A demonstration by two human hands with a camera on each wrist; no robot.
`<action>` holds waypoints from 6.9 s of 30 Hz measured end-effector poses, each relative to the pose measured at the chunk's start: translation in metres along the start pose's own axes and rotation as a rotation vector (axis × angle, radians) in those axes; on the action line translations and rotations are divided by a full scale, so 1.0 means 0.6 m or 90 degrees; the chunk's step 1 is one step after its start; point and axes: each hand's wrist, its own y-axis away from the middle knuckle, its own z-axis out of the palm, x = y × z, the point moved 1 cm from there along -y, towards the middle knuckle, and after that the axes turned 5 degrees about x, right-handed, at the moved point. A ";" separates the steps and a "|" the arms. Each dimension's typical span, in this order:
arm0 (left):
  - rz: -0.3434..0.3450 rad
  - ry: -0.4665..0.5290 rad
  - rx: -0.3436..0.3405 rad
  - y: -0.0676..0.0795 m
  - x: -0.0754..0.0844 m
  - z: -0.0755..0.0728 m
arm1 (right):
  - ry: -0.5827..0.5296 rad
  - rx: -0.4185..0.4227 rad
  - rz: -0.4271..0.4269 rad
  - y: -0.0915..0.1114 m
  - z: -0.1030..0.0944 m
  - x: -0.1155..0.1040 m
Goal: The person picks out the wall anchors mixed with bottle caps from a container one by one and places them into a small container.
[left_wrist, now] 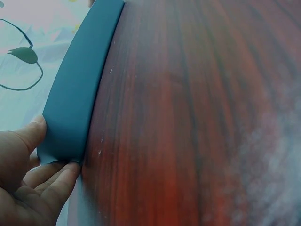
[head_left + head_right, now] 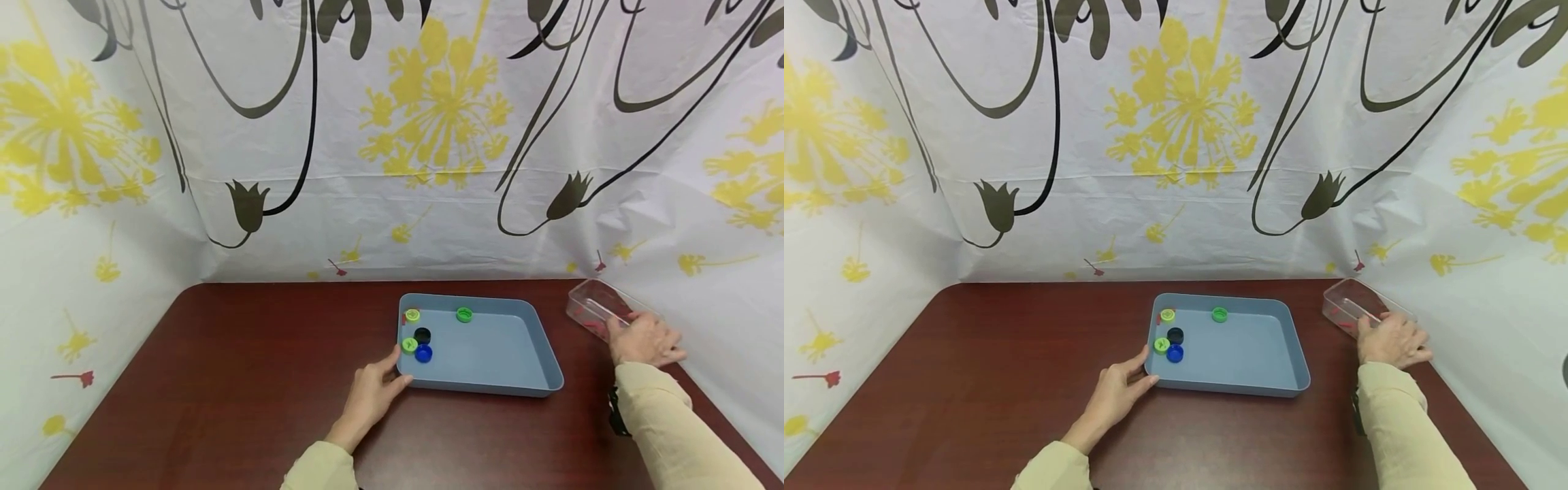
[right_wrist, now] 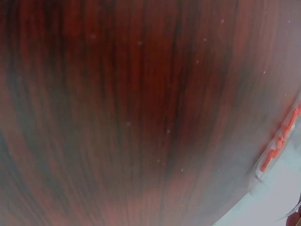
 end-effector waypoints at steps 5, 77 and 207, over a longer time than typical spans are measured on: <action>0.003 0.005 -0.002 -0.001 -0.001 0.000 | -0.034 0.007 0.007 0.004 -0.002 -0.018; -0.037 0.016 -0.004 -0.004 -0.005 0.001 | -0.238 -0.627 -0.431 0.263 0.190 -0.375; 0.018 -0.012 0.025 0.001 -0.008 0.006 | 0.000 -0.116 -0.050 -0.030 0.015 -0.035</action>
